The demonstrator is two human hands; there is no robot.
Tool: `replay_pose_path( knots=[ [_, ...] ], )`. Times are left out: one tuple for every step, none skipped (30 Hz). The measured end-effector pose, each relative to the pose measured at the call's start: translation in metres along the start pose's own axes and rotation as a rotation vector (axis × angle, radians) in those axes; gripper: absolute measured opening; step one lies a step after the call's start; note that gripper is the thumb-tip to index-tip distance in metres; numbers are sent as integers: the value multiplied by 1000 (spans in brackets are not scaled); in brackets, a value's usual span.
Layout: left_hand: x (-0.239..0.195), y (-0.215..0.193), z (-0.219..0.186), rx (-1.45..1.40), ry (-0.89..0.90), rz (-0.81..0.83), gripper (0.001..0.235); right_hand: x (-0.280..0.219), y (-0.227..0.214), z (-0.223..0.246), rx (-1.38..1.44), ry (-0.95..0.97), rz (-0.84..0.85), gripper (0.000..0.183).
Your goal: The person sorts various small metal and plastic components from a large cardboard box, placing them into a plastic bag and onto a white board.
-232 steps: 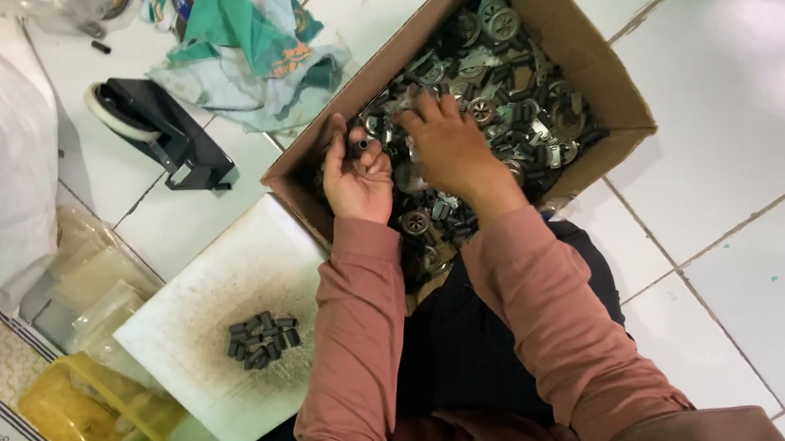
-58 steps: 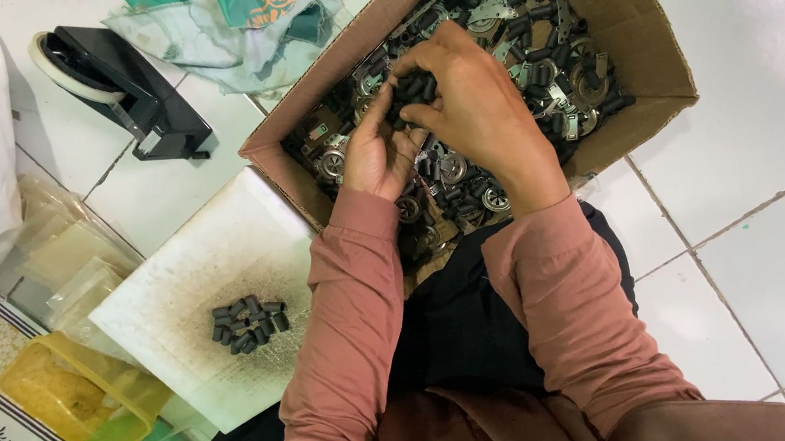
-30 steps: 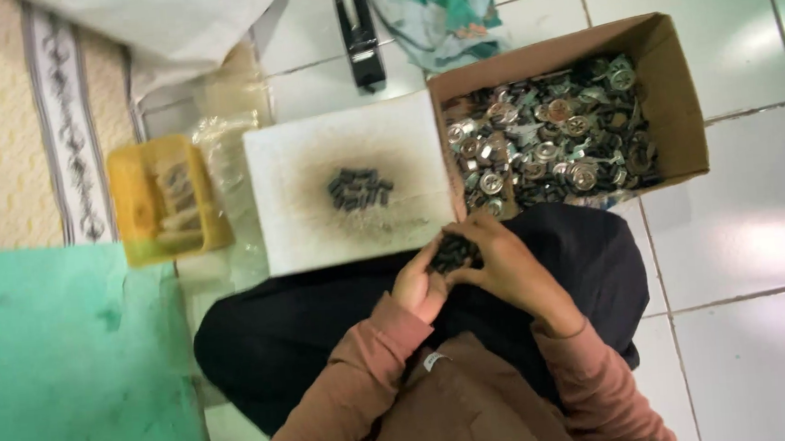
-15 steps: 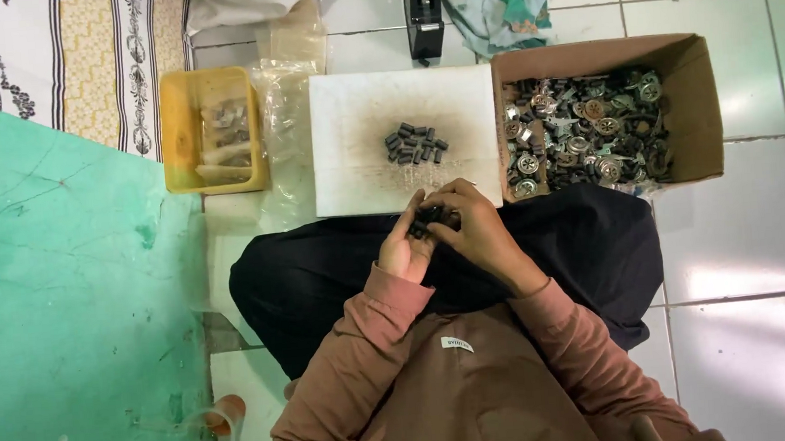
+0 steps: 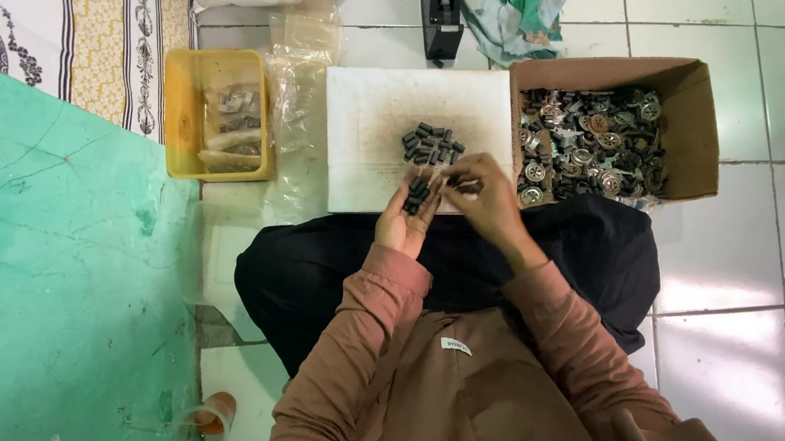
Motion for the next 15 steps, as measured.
replay_pose_path(
  knots=[
    [5,-2,-3,-3,2,-2,36,9,-5,-11,-1,1,3,30],
    [10,-4,-6,-15,6,2,36,17,-13,-20,-22,-9,-30,32],
    [16,-5,-8,-26,10,8,35,26,-21,-30,-43,-21,-65,34],
    [17,-5,-11,-28,11,7,35,32,-24,-26,-44,-20,-63,34],
    [19,-4,-15,-3,17,7,36,38,-28,-22,-77,-22,-72,33],
    [21,-4,-18,23,24,8,37,44,-31,-18,-109,-24,-82,34],
    [21,-2,-19,24,23,9,37,47,-31,-10,-109,-25,-84,34],
    [22,0,-20,55,23,11,37,51,-29,0,-182,-47,-41,34],
    [20,0,-20,85,23,10,38,52,-25,8,-254,-66,3,35],
    [20,2,-20,85,21,8,38,55,-26,6,-254,-63,3,35],
    [19,3,-19,107,24,11,37,57,-26,3,-339,-69,27,38],
    [18,4,-19,129,26,14,37,58,-25,1,-424,-74,51,41],
    [16,5,-19,130,23,11,37,57,-26,-3,-422,-70,51,41],
    [15,7,-19,148,26,23,37,56,-26,-7,-463,-73,59,43],
    [13,9,-20,166,28,34,38,54,-26,-10,-503,-75,66,46]
  ],
)
Point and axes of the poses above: each hand's wrist, its own x-axis towards the middle knuckle, its own y-axis out of the palm, z = x × y, the point moved 6 cm from there along x, towards the middle knuckle, and after that the axes turned 5 degrees about z, right-handed, at the moved point
